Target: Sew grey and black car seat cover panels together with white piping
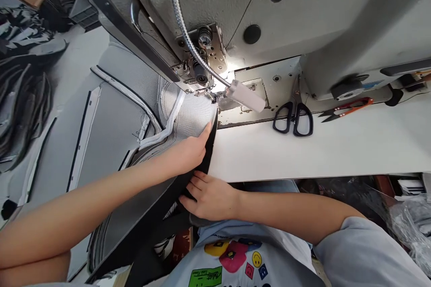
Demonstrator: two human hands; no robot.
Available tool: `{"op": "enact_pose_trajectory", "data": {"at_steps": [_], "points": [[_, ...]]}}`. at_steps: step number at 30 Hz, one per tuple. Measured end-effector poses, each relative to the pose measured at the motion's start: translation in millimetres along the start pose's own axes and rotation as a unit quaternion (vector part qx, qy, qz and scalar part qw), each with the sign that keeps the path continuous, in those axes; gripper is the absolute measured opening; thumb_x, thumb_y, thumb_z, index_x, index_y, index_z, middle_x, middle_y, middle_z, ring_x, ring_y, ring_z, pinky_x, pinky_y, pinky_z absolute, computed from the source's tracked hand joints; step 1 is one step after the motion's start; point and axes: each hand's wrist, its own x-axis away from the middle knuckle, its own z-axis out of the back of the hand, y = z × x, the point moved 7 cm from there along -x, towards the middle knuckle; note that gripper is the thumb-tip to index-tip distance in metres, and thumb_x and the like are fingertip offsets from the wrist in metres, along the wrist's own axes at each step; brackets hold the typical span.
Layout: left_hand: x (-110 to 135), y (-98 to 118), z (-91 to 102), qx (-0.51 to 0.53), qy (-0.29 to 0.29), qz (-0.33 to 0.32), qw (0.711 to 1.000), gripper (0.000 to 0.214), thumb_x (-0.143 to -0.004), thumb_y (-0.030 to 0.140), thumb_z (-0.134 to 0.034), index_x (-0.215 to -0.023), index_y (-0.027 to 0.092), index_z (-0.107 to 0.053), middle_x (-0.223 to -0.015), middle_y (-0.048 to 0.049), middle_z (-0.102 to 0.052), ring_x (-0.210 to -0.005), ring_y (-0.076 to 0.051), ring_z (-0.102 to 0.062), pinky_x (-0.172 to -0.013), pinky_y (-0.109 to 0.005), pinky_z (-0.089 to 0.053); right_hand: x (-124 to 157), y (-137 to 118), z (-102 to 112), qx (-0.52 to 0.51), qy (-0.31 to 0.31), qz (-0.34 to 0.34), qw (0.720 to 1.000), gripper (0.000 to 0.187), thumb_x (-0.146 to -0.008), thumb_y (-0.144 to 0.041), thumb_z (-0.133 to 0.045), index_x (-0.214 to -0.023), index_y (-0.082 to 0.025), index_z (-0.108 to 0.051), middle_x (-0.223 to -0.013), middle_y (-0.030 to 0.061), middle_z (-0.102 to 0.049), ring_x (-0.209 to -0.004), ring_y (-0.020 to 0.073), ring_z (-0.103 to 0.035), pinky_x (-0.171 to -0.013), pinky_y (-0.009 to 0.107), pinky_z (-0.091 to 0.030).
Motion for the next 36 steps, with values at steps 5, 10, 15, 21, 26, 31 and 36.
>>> {"op": "enact_pose_trajectory", "data": {"at_steps": [5, 10, 15, 21, 26, 31, 36], "points": [[-13, 5, 6.3, -0.045, 0.0, 0.014, 0.999, 0.077, -0.086, 0.01, -0.033, -0.153, 0.005, 0.005, -0.096, -0.0193, -0.072, -0.091, -0.029, -0.07, -0.072, -0.035, -0.052, 3, 5, 5, -0.013, -0.013, -0.059, 0.998, 0.028, -0.095, -0.017, -0.045, -0.114, -0.009, -0.065, -0.112, 0.0149, -0.069, -0.107, 0.0247, -0.065, -0.101, 0.046, -0.048], [-32, 4, 23.7, -0.021, 0.03, 0.012, 0.999, 0.077, -0.085, 0.012, -0.034, -0.152, 0.001, 0.002, -0.102, -0.0212, -0.07, -0.098, -0.028, -0.069, -0.075, -0.032, -0.051, 10, 17, 5, 0.015, -0.037, -0.102, 0.994, 0.033, -0.096, -0.018, -0.047, -0.125, -0.013, -0.06, -0.126, 0.0154, -0.063, -0.12, 0.0289, -0.057, -0.103, 0.056, -0.044], [-32, 4, 23.6, 0.002, 0.014, 0.011, 1.0, 0.081, -0.086, 0.017, -0.038, -0.152, 0.005, 0.008, -0.112, -0.0209, -0.068, -0.1, -0.026, -0.068, -0.076, -0.03, -0.05, 11, 26, 10, 0.052, -0.049, -0.137, 0.988, 0.034, -0.095, -0.022, -0.049, -0.127, -0.017, -0.06, -0.13, 0.016, -0.06, -0.124, 0.032, -0.054, -0.102, 0.06, -0.043], [-18, 12, 17.0, -0.018, -0.028, 0.008, 0.999, 0.083, -0.084, 0.008, -0.038, -0.152, 0.002, 0.009, -0.104, -0.023, -0.07, -0.096, -0.03, -0.068, -0.075, -0.035, -0.05, 11, 41, 23, 0.051, -0.086, -0.127, 0.987, 0.026, -0.093, -0.021, -0.052, -0.113, -0.014, -0.067, -0.123, 0.0153, -0.064, -0.118, 0.0294, -0.057, -0.104, 0.049, -0.046], [-21, 12, 25.2, 0.028, -0.001, 0.014, 1.0, 0.081, -0.086, 0.013, -0.037, -0.152, 0.001, 0.009, -0.115, -0.0254, -0.066, -0.099, -0.028, -0.068, -0.073, -0.032, -0.049, 16, 50, 26, 0.081, -0.077, -0.119, 0.987, 0.028, -0.093, -0.017, -0.051, -0.116, -0.01, -0.065, -0.125, 0.0181, -0.062, -0.122, 0.0299, -0.055, -0.106, 0.049, -0.045], [-19, 9, 12.4, 0.057, -0.02, -0.008, 0.998, 0.083, -0.087, 0.018, -0.037, -0.152, 0.006, 0.014, -0.109, -0.0187, -0.069, -0.091, -0.023, -0.069, -0.066, -0.027, -0.047, 19, 45, 23, 0.111, -0.06, -0.098, 0.987, 0.026, -0.091, -0.018, -0.053, -0.108, -0.005, -0.068, -0.116, 0.0236, -0.065, -0.116, 0.0321, -0.06, -0.105, 0.052, -0.045], [-30, 5, 23.1, 0.046, 0.023, -0.008, 0.999, 0.08, -0.085, 0.016, -0.036, -0.154, 0.005, 0.003, -0.111, -0.0188, -0.069, -0.096, -0.026, -0.067, -0.07, -0.03, -0.048, 20, 42, 23, 0.117, -0.049, -0.09, 0.988, 0.031, -0.093, -0.024, -0.051, -0.114, -0.008, -0.066, -0.123, 0.024, -0.062, -0.121, 0.0338, -0.057, -0.104, 0.054, -0.045]]}}
